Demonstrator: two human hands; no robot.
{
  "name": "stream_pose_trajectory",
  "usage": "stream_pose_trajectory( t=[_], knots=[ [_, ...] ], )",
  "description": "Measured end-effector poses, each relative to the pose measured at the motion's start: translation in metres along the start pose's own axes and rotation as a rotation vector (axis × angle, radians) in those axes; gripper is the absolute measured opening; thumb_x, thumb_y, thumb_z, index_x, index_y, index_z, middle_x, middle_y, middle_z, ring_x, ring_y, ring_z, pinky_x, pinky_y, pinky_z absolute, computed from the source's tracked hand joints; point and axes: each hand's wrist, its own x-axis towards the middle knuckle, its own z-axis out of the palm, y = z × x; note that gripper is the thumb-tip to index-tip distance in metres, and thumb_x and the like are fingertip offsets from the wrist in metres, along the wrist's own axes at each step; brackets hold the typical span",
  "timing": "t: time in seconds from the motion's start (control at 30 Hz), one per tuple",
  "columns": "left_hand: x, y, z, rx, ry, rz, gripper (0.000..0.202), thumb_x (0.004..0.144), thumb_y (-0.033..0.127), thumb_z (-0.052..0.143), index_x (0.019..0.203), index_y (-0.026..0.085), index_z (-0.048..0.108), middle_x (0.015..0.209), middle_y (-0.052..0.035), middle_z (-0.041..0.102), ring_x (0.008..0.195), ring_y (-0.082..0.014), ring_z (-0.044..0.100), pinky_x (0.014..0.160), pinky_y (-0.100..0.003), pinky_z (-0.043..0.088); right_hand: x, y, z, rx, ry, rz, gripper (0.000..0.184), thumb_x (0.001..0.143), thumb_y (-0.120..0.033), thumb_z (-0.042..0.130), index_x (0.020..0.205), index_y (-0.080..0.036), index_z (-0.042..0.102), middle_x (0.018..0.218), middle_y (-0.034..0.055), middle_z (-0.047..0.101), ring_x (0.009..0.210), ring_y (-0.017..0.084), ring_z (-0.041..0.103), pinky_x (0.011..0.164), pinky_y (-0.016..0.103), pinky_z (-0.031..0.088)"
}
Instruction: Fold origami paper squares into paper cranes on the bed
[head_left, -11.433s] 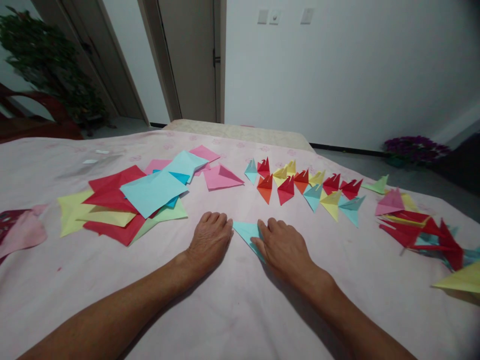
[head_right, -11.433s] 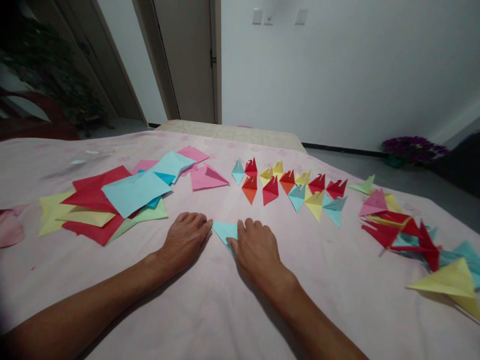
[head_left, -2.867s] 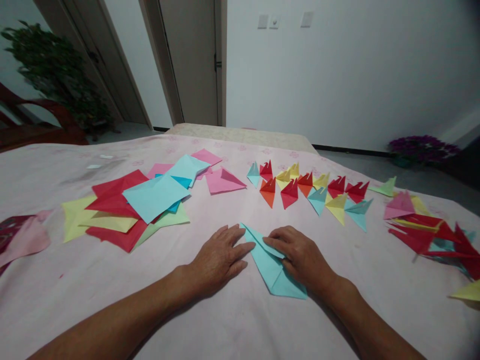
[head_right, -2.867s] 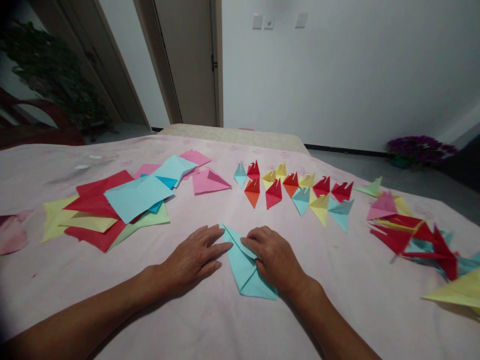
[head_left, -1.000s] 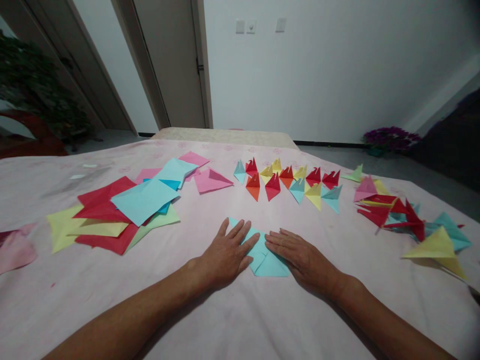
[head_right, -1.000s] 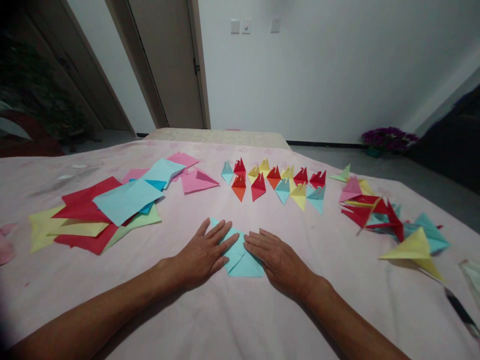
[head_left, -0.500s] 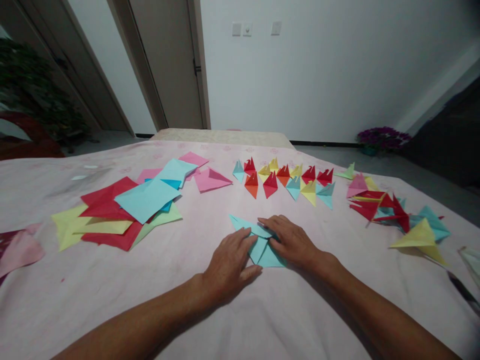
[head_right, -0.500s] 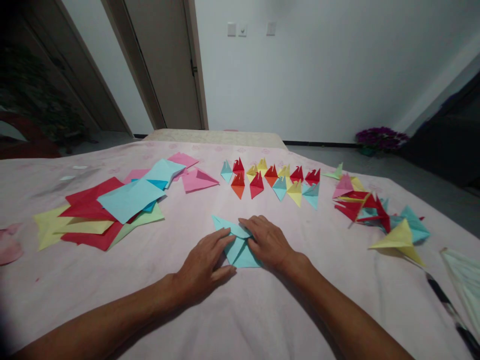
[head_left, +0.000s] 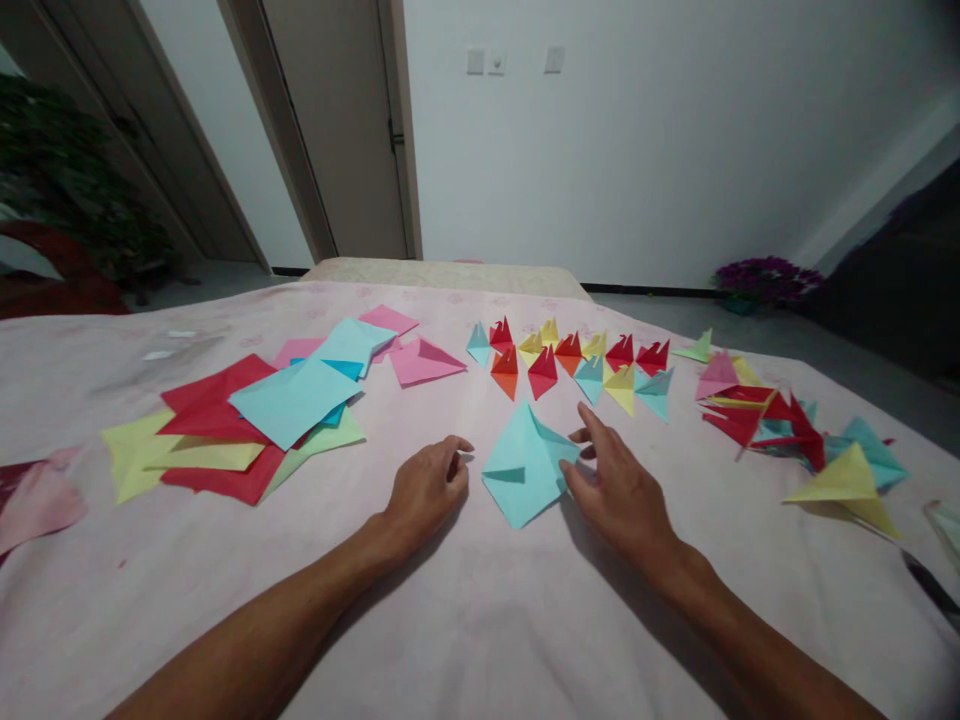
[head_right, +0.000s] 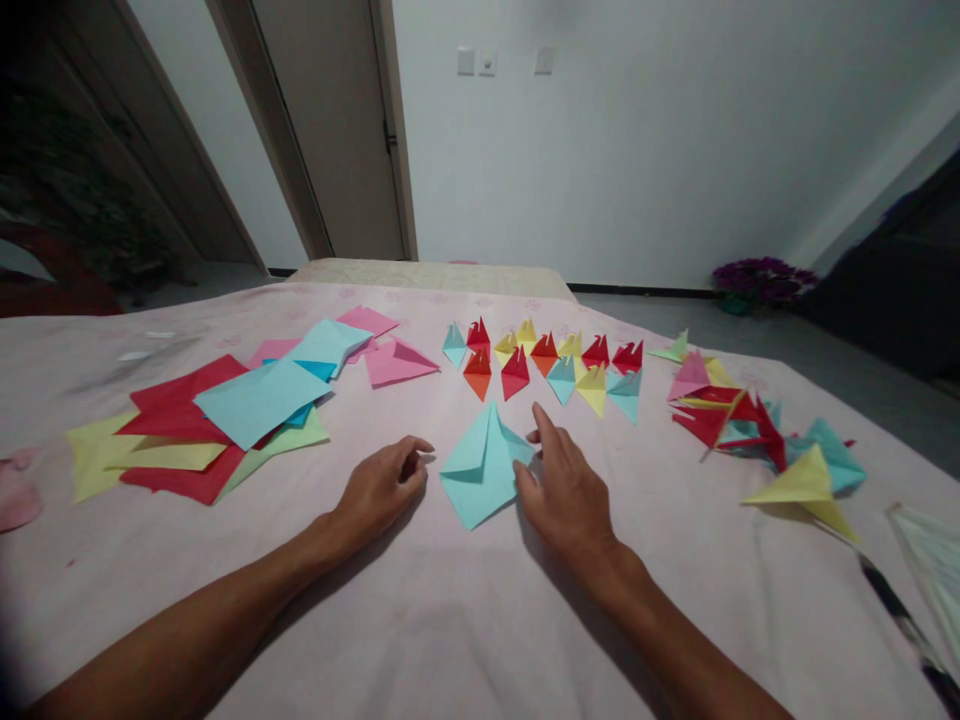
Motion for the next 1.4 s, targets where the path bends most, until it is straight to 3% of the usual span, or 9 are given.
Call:
stream_pose_trajectory(
  t=[0.07,0.17,0.33,0.6,0.73,0.93,1.07,1.27,1.4],
  knots=[
    [0.005,-0.004,-0.005,0.017,-0.022,-0.035,0.026,0.085,0.016,0.05,0.107,0.022,0.063,0.087,-0.0012,0.069,0.08,-0.0181,0.064,0.068,-0.028,0.042,0.0,-0.006,-0.006,-0.105,0.087,-0.192,0.066,0.082,-0.019,0.058,0.145,-0.02,0.04,0.127,0.0151,0.06,0.114,0.034,0.056,0.09,0.047,0.046],
    [0.006,-0.003,-0.007,0.003,-0.029,-0.013,0.025,0.085,0.023,0.055,0.109,0.023,0.062,0.094,-0.0015,0.069,0.084,-0.0184,0.064,0.07,-0.029,0.045,0.004,-0.011,-0.009,-0.076,-0.071,-0.45,0.049,0.075,-0.008,0.056,0.121,-0.024,0.061,0.123,0.01,0.063,0.118,0.032,0.053,0.096,0.048,0.041],
    [0.007,0.011,0.008,0.077,0.05,0.208,0.042,0.077,0.033,0.067,0.115,0.02,0.057,0.11,-0.0072,0.064,0.099,-0.0238,0.06,0.084,-0.035,0.046,0.004,-0.007,0.008,0.086,-0.208,-0.349,0.029,0.072,-0.001,0.048,0.086,-0.02,0.064,0.083,0.0059,0.068,0.083,0.022,0.061,0.077,0.037,0.047],
    [0.039,-0.004,0.013,-0.038,0.014,-0.064,0.009,0.085,0.023,0.053,0.092,0.022,0.058,0.07,0.0032,0.06,0.063,-0.0145,0.057,0.059,-0.025,0.035,0.007,-0.003,0.01,0.105,-0.457,-0.536,0.071,0.062,-0.005,0.05,0.13,-0.023,0.056,0.133,0.0079,0.06,0.124,0.026,0.052,0.108,0.048,0.037],
    [0.043,-0.021,0.003,-0.123,-0.023,-0.15,0.007,0.083,0.022,0.053,0.078,0.019,0.057,0.065,0.0024,0.057,0.061,-0.0134,0.055,0.057,-0.023,0.035,0.01,0.0,0.013,0.072,-0.439,-0.555,0.065,0.068,-0.006,0.052,0.131,-0.022,0.056,0.131,0.0088,0.061,0.123,0.025,0.053,0.108,0.048,0.038],
    [0.037,-0.033,-0.006,-0.511,-0.17,-0.213,0.038,0.076,0.015,0.056,0.113,0.014,0.061,0.066,0.0013,0.061,0.058,-0.0134,0.059,0.053,-0.021,0.042,0.009,-0.007,0.03,0.046,-0.373,-0.615,0.033,0.084,-0.01,0.054,0.112,-0.024,0.065,0.114,0.0068,0.07,0.109,0.023,0.061,0.109,0.048,0.037],
    [0.03,-0.038,-0.019,-0.414,-0.198,-0.243,0.062,0.08,0.017,0.054,0.141,0.014,0.043,0.068,0.0001,0.065,0.062,-0.0166,0.065,0.057,-0.024,0.046,0.009,-0.006,0.033,0.058,-0.355,-0.594,0.036,0.079,-0.008,0.055,0.111,-0.024,0.065,0.114,0.0058,0.07,0.106,0.022,0.062,0.111,0.049,0.034],
    [0.016,-0.045,-0.028,0.129,0.08,0.127,0.062,0.085,0.016,0.053,0.144,0.027,0.039,0.123,-0.0089,0.061,0.1,-0.0214,0.064,0.082,-0.034,0.053,0.011,-0.011,0.028,0.053,-0.39,-0.567,0.044,0.072,-0.009,0.057,0.113,-0.024,0.065,0.116,0.0052,0.069,0.106,0.023,0.062,0.116,0.051,0.024],
    [0.014,-0.055,-0.029,0.149,0.047,0.33,0.046,0.088,0.01,0.048,0.131,0.028,0.053,0.147,-0.01,0.041,0.113,-0.0212,0.059,0.092,-0.038,0.052,0.01,-0.015,0.024,0.054,-0.435,-0.538,0.055,0.069,-0.008,0.056,0.122,-0.025,0.062,0.124,0.0049,0.066,0.113,0.024,0.06,0.119,0.052,0.018]
  ],
)
